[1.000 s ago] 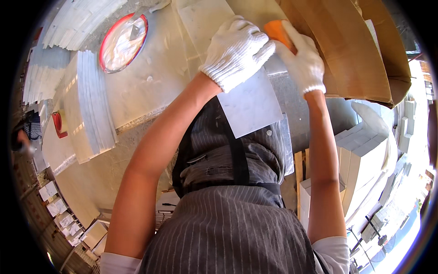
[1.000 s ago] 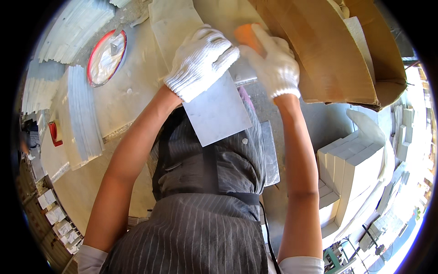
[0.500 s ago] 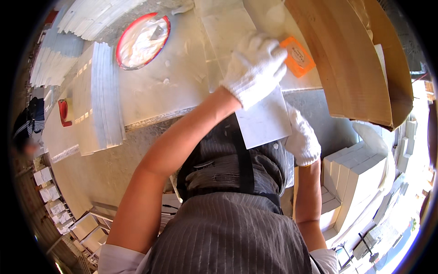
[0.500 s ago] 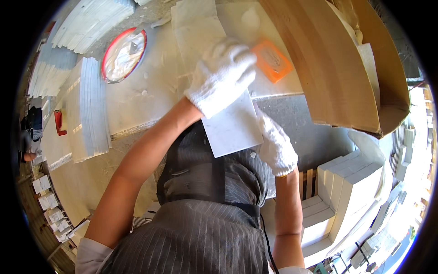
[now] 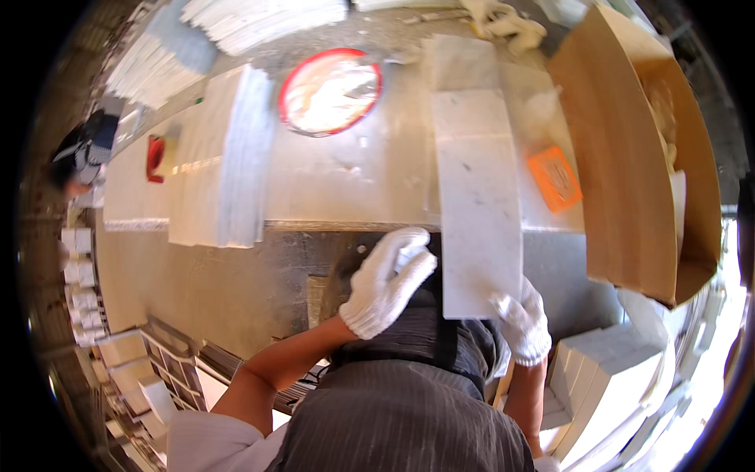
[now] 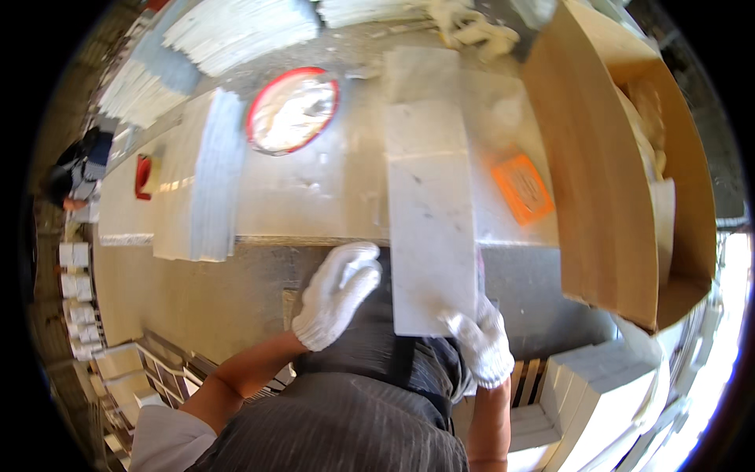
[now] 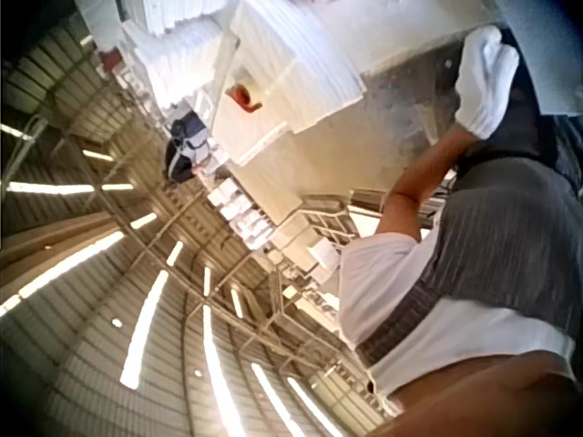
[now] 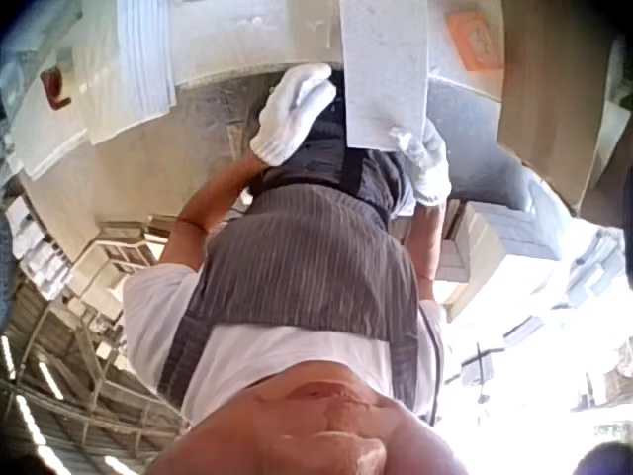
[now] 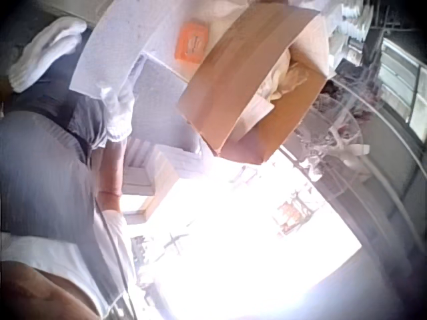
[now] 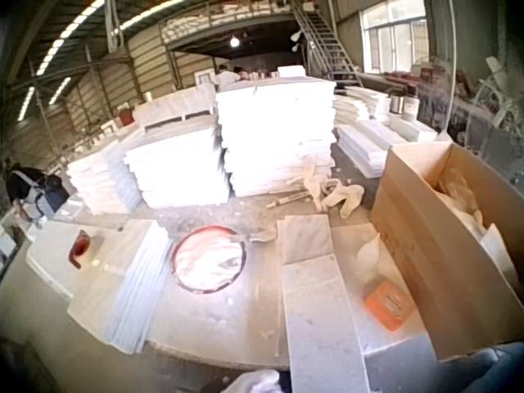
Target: The person scoops white paste from a red bowl and spreads it evenly onto a rectangular white tile using a small metal spatula. They then place the coated tile into a cardboard box. The process is repeated for multiple tiles.
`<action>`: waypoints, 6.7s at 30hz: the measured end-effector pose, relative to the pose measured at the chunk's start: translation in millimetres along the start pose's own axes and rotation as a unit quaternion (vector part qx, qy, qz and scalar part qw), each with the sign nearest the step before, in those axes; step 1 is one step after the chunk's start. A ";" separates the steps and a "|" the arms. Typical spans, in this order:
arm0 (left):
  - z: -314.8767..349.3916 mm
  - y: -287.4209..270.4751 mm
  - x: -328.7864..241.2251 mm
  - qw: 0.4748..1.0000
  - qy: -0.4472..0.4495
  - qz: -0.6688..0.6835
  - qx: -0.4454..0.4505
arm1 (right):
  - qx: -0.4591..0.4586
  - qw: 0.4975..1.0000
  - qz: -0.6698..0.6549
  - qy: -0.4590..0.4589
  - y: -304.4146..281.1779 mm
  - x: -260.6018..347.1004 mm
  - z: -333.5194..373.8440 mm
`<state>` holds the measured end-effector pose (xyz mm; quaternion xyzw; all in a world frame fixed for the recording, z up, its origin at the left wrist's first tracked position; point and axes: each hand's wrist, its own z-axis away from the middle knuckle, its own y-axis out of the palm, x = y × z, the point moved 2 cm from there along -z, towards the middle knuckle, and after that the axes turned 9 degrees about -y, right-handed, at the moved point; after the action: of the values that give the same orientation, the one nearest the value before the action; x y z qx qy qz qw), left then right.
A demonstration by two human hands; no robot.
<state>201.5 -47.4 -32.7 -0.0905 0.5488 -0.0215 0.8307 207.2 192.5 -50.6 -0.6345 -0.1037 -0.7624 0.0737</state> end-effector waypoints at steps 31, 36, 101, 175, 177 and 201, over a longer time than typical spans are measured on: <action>0.9 -222.9 -56.6 0.947 -0.003 0.267 -0.176 | 0.298 0.908 -0.238 0.175 146.8 5.3 -51.0; -25.4 -302.6 -68.5 0.976 -0.082 0.139 -0.149 | 0.282 0.911 -0.230 0.194 141.5 -8.1 -49.1; -51.8 35.3 9.2 0.971 0.150 -0.160 -0.095 | -0.127 0.949 0.279 -0.073 20.8 6.4 -106.9; -43.0 -74.3 -16.2 0.966 -0.093 0.201 0.137 | 0.026 0.995 0.068 -0.073 118.3 41.9 -73.5; -41.3 -74.5 -14.7 0.970 -0.083 0.192 0.127 | 0.040 0.995 0.063 -0.058 119.1 40.5 -76.3; -15.8 -60.7 -24.1 0.996 0.006 0.075 -0.050 | 0.049 0.998 -0.033 -0.021 111.3 28.5 -89.5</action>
<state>181.3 -105.7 -6.2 -0.0901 0.5591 0.0678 0.8214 143.9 62.9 -30.9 -0.6420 -0.1632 -0.7452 0.0771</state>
